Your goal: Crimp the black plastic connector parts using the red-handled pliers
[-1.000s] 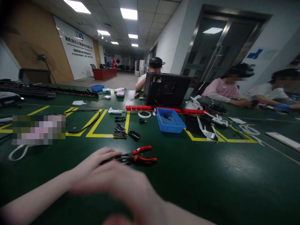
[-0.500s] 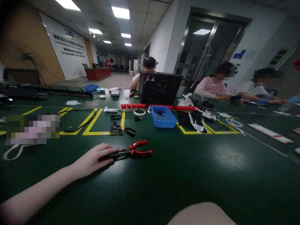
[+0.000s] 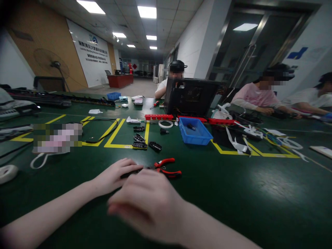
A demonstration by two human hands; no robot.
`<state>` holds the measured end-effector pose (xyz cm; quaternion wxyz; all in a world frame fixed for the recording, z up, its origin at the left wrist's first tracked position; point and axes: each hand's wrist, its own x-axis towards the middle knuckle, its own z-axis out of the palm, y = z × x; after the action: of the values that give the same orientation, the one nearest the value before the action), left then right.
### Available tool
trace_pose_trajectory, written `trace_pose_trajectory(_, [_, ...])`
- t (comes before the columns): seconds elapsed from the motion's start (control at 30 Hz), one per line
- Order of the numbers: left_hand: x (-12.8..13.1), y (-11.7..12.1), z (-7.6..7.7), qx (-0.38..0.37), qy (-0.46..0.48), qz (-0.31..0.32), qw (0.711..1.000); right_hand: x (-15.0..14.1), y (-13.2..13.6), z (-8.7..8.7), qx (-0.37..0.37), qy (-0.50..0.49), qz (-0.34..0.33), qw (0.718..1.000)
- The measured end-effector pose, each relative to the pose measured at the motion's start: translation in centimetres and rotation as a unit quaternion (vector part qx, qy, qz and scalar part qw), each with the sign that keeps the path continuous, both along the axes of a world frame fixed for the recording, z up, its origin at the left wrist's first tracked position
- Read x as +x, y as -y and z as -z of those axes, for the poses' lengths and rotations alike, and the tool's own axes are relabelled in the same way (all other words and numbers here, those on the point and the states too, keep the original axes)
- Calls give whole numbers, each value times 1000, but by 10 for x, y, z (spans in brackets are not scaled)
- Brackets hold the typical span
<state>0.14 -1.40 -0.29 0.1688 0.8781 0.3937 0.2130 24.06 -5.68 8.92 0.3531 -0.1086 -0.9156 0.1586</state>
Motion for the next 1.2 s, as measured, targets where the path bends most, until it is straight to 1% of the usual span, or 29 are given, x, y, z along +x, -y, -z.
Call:
trace_pose_trajectory(0.03, [0,0,0,-1,1,-1,1000,4,-21,10,4,-14,33,999])
trace_pose_trajectory(0.07, [0,0,-1,-3,1,0,1000,11,-40,21,9,-5,78,997])
trace_pose_trajectory(0.13, [0,-1,-1,-10,4,4,1000,33,-71,44,-12,76,164,983])
trace_pose_trajectory(0.2, [0,-2,-2,-22,9,4,1000,56,-89,62,-24,155,208,965])
trace_pose_trajectory(0.27, [-1,-2,-2,-36,17,-1,999,71,-95,72,-30,211,219,952])
trace_pose_trajectory(0.3, [-1,-2,-2,-41,21,-5,999,73,-96,75,-34,225,222,948])
trace_pose_trajectory(0.43, [-1,-1,-4,-69,38,-17,997,66,-95,79,-48,254,223,940])
trace_pose_trajectory(0.53, [-1,0,-6,-87,50,-13,995,61,-94,81,-30,260,229,938])
trace_pose_trajectory(0.67, [0,1,-7,-89,66,-9,994,62,-91,80,10,232,238,943])
trace_pose_trajectory(0.77, [-1,1,-7,-89,73,-7,993,63,-88,77,25,214,231,949])
trace_pose_trajectory(0.97, [-1,0,-6,-84,79,13,993,62,-86,78,25,202,216,955])
trace_pose_trajectory(1.2, [2,5,-14,-82,92,1,992,62,-86,77,21,191,206,959])
